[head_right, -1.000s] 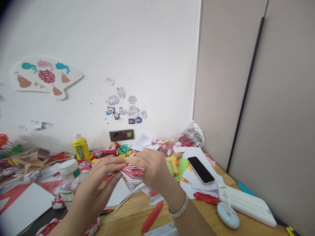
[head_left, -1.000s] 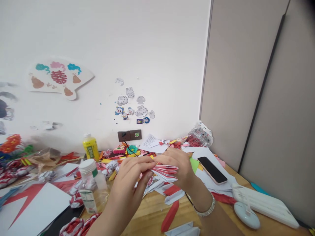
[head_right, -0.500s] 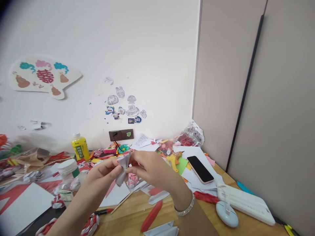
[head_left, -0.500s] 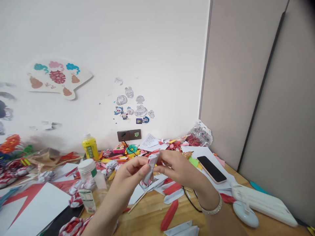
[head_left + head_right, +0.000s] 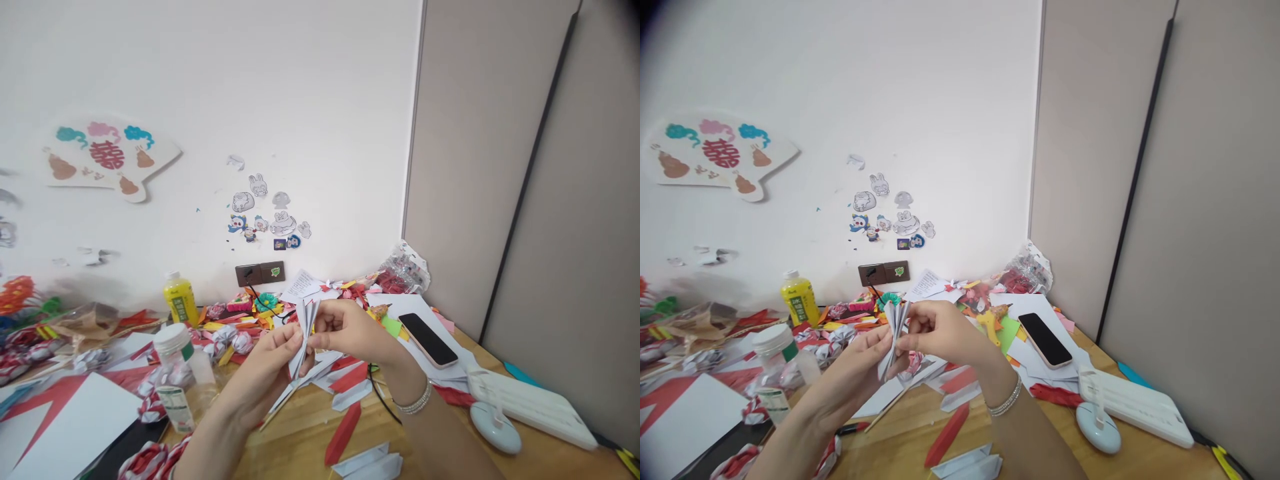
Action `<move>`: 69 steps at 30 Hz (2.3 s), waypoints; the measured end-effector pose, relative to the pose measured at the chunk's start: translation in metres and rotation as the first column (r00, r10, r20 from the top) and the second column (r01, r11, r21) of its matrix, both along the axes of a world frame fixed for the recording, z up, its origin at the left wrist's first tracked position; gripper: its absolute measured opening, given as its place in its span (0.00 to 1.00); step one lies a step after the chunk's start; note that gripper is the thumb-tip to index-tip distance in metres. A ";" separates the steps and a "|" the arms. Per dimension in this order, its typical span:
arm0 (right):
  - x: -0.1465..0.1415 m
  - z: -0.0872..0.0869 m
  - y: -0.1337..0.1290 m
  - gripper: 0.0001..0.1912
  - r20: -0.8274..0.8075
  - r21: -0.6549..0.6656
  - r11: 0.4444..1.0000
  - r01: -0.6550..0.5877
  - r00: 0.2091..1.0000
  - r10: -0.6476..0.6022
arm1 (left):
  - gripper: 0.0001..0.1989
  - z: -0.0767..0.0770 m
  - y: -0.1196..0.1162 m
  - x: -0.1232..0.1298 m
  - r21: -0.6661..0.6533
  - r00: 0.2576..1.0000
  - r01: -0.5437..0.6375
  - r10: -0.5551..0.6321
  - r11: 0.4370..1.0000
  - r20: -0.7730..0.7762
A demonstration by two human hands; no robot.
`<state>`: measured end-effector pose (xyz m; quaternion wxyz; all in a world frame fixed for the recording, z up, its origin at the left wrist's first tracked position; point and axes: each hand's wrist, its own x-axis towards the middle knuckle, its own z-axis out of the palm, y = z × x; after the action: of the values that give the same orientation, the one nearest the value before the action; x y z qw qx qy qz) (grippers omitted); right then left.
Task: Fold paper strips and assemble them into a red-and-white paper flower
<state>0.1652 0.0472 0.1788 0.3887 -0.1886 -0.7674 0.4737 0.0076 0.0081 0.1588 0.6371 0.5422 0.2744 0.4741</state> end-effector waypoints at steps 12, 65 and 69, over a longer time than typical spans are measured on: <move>-0.005 0.001 0.001 0.14 -0.118 -0.116 0.993 -0.023 0.993 0.009 | 0.15 0.005 -0.005 0.005 0.399 0.850 -0.317 0.444 0.861 -0.283; -0.002 0.002 0.001 0.15 -0.163 -0.092 0.996 0.005 0.986 -0.020 | 0.17 -0.004 -0.012 0.017 0.468 0.745 -0.476 0.624 0.744 -0.235; 0.000 0.003 -0.001 0.15 -0.164 -0.064 0.997 -0.046 0.986 0.035 | 0.20 0.000 -0.015 0.019 0.166 0.942 -0.321 0.332 0.932 -0.044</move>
<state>0.1647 0.0467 0.1816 0.4337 -0.1466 -0.7205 0.5209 0.0266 -0.0073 0.1585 0.4947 0.5539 0.3454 0.5737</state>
